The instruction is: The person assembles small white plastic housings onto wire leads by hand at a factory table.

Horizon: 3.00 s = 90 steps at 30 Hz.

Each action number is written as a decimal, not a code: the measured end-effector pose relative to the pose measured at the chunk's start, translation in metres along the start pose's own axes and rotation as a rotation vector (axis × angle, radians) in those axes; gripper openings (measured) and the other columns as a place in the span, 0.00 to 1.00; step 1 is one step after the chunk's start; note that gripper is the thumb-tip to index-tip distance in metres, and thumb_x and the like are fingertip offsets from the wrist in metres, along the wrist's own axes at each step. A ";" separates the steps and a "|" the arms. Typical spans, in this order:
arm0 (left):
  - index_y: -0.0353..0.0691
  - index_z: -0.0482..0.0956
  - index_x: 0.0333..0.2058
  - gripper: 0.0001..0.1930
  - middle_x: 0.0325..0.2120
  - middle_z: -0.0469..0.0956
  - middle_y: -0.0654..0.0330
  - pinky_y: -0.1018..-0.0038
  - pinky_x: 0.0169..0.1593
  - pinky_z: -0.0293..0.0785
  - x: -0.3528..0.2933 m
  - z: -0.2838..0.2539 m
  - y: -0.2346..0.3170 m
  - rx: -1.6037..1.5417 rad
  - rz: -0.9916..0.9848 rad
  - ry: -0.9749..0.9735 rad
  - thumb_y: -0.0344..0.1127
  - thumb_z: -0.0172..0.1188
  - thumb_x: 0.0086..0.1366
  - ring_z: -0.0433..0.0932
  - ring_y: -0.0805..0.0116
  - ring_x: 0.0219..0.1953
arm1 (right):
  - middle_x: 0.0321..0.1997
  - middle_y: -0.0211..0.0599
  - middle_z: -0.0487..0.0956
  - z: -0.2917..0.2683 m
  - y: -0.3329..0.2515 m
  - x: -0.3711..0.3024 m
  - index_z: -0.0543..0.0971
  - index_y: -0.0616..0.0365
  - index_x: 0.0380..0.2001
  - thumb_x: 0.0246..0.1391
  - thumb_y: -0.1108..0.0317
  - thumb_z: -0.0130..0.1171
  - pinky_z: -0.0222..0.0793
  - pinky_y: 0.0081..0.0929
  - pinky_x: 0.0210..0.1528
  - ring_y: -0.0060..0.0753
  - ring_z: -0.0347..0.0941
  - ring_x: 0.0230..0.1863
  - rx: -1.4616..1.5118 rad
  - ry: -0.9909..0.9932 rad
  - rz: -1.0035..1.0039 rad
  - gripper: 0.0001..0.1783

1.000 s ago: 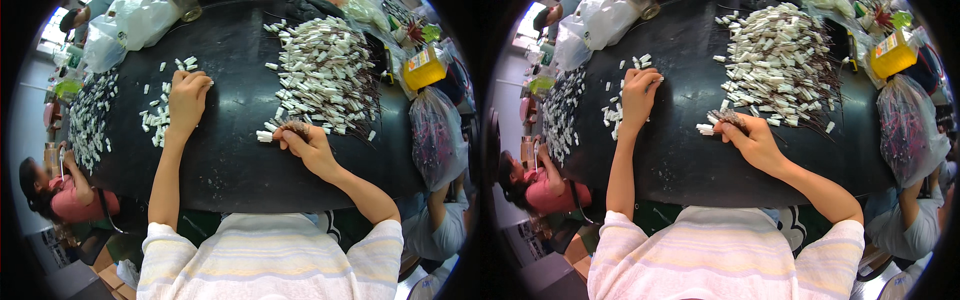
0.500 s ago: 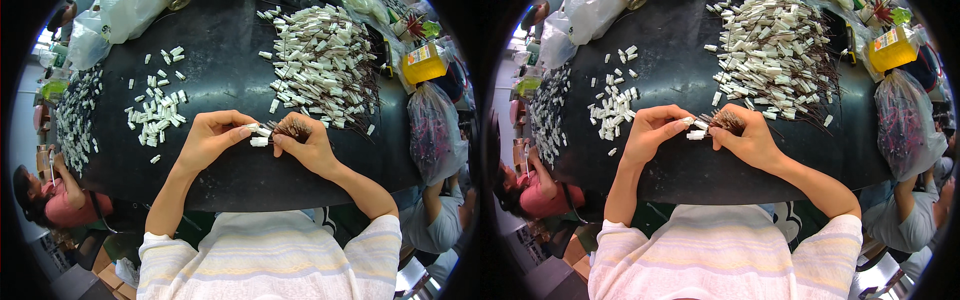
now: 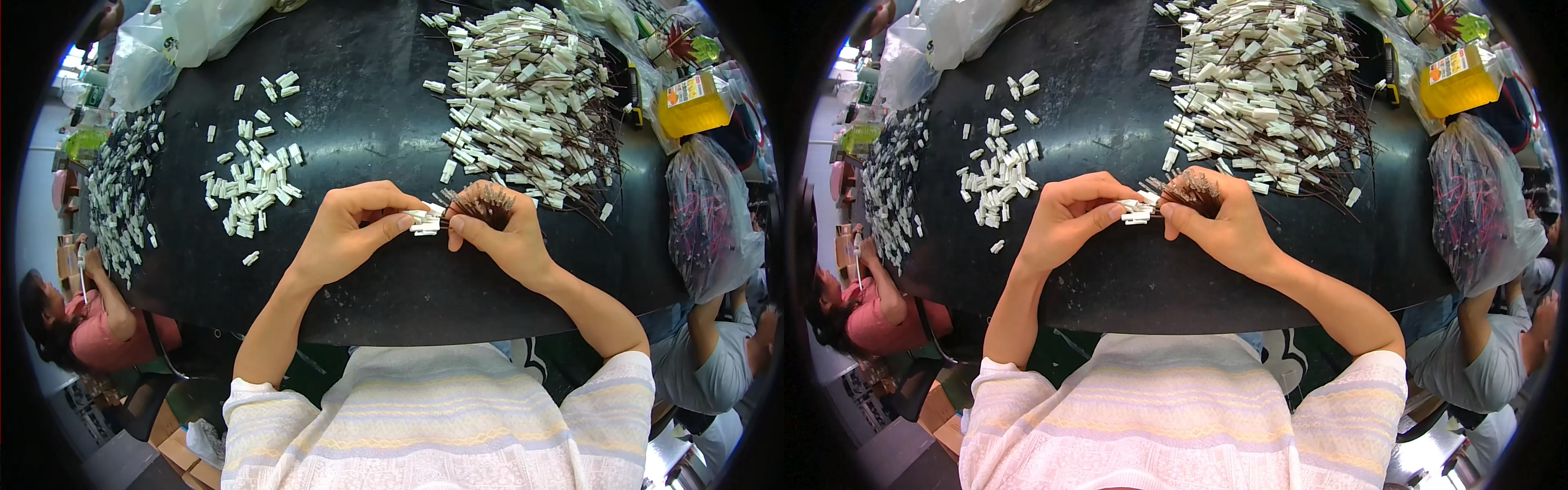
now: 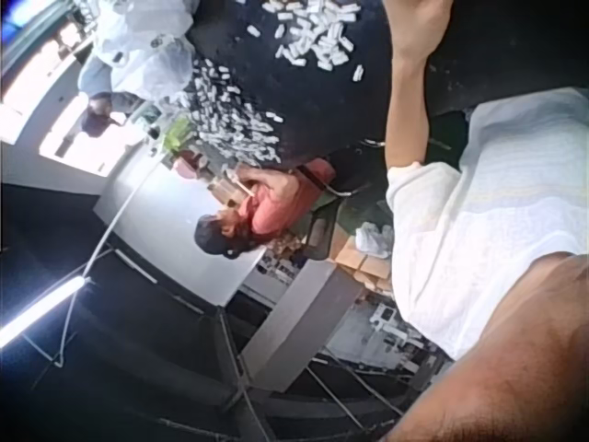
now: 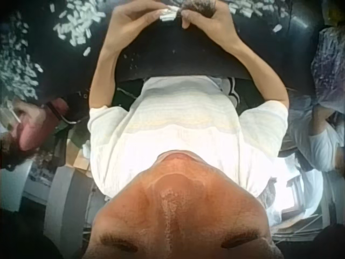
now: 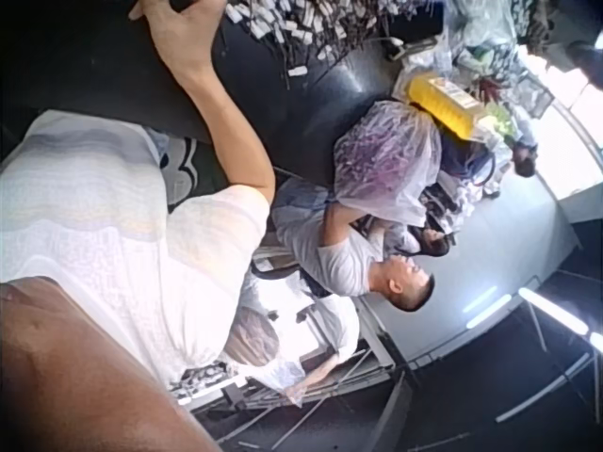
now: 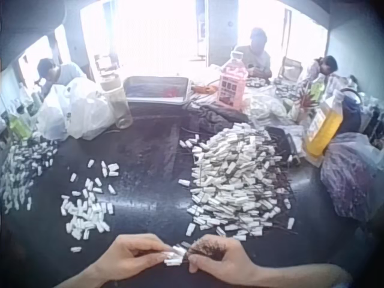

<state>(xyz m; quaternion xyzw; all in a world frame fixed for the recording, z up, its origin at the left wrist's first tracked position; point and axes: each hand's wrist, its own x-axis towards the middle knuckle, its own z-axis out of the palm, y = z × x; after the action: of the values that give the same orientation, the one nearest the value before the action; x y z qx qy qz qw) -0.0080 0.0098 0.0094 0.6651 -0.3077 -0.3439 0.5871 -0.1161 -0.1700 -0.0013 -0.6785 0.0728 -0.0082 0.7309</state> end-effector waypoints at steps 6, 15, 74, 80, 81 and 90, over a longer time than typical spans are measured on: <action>0.33 0.79 0.33 0.06 0.22 0.71 0.66 0.84 0.26 0.60 0.000 0.007 0.000 0.002 -0.016 -0.022 0.27 0.58 0.56 0.64 0.83 0.22 | 0.18 0.26 0.73 0.001 -0.002 -0.001 0.73 0.63 0.26 0.48 0.74 0.56 0.56 0.11 0.21 0.09 0.63 0.19 -0.044 -0.020 0.021 0.03; 0.33 0.78 0.34 0.07 0.22 0.72 0.65 0.83 0.29 0.62 0.001 0.007 0.003 -0.031 -0.027 -0.085 0.27 0.58 0.55 0.67 0.81 0.24 | 0.16 0.26 0.72 0.004 0.001 -0.003 0.74 0.63 0.26 0.48 0.75 0.57 0.57 0.12 0.21 0.10 0.63 0.19 -0.095 -0.004 -0.011 0.03; 0.35 0.77 0.34 0.13 0.28 0.74 0.58 0.75 0.35 0.67 0.002 -0.019 0.019 0.825 0.330 0.415 0.23 0.62 0.45 0.71 0.67 0.30 | 0.21 0.29 0.74 0.003 -0.005 -0.003 0.74 0.66 0.29 0.52 0.73 0.53 0.62 0.14 0.28 0.14 0.67 0.25 -0.034 0.027 0.052 0.06; 0.33 0.77 0.32 0.09 0.33 0.75 0.55 0.69 0.43 0.65 0.000 -0.052 -0.006 1.311 0.208 0.650 0.24 0.60 0.48 0.70 0.57 0.38 | 0.21 0.31 0.74 0.002 -0.003 -0.002 0.75 0.66 0.31 0.54 0.73 0.49 0.62 0.14 0.29 0.16 0.68 0.25 -0.053 0.016 0.058 0.08; 0.32 0.76 0.31 0.08 0.32 0.75 0.55 0.69 0.44 0.66 0.003 -0.049 -0.003 1.230 0.235 0.616 0.23 0.59 0.49 0.69 0.56 0.37 | 0.21 0.30 0.75 0.002 -0.003 -0.001 0.75 0.66 0.31 0.54 0.73 0.50 0.61 0.14 0.28 0.15 0.67 0.24 -0.036 0.008 0.054 0.07; 0.30 0.75 0.35 0.08 0.26 0.76 0.62 0.84 0.34 0.67 0.000 -0.003 0.013 -0.119 -0.055 0.109 0.28 0.56 0.58 0.72 0.79 0.30 | 0.18 0.28 0.75 0.002 -0.008 0.000 0.72 0.62 0.28 0.50 0.74 0.53 0.56 0.12 0.21 0.11 0.65 0.20 -0.082 0.000 0.054 0.03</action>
<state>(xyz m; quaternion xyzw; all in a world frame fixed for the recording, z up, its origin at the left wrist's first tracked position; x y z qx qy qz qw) -0.0054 0.0105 0.0221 0.6548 -0.2358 -0.3412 0.6318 -0.1147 -0.1686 0.0066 -0.7057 0.0913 0.0146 0.7025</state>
